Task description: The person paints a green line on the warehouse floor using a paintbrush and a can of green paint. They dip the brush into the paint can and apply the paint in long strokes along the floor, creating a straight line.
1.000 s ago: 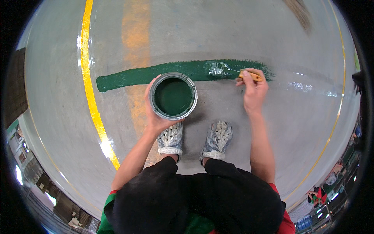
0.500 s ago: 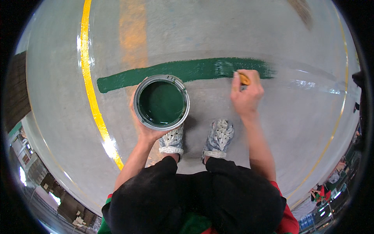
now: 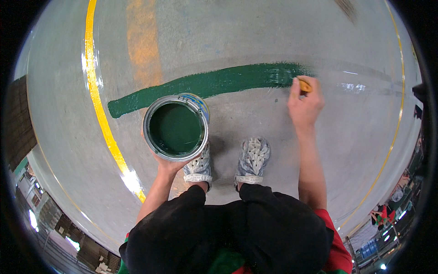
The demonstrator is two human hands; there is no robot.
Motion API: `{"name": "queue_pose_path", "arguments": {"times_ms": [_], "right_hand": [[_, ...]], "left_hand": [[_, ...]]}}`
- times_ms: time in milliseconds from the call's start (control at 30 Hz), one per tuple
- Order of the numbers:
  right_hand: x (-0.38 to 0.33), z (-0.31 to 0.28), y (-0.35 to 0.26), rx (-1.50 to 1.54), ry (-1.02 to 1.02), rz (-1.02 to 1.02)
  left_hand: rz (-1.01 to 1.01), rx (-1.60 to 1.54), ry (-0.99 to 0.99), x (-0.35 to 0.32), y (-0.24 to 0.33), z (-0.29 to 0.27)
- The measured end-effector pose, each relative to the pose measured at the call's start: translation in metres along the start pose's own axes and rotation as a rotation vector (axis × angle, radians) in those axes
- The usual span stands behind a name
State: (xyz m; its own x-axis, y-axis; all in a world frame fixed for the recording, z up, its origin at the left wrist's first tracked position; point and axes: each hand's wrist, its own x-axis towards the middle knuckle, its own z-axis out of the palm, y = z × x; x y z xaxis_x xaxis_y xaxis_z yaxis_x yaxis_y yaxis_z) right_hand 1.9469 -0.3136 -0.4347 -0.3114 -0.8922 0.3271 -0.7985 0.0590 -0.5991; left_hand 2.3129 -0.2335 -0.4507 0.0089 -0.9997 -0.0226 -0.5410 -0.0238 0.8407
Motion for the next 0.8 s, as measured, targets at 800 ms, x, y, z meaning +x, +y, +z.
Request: {"name": "queue_pose_path", "arguments": {"times_ms": [800], "right_hand": [[-0.006,0.024,-0.024,0.367,-0.135,0.296]], "left_hand": [[-0.039,0.084,-0.039,0.001,0.013,-0.006]]}}
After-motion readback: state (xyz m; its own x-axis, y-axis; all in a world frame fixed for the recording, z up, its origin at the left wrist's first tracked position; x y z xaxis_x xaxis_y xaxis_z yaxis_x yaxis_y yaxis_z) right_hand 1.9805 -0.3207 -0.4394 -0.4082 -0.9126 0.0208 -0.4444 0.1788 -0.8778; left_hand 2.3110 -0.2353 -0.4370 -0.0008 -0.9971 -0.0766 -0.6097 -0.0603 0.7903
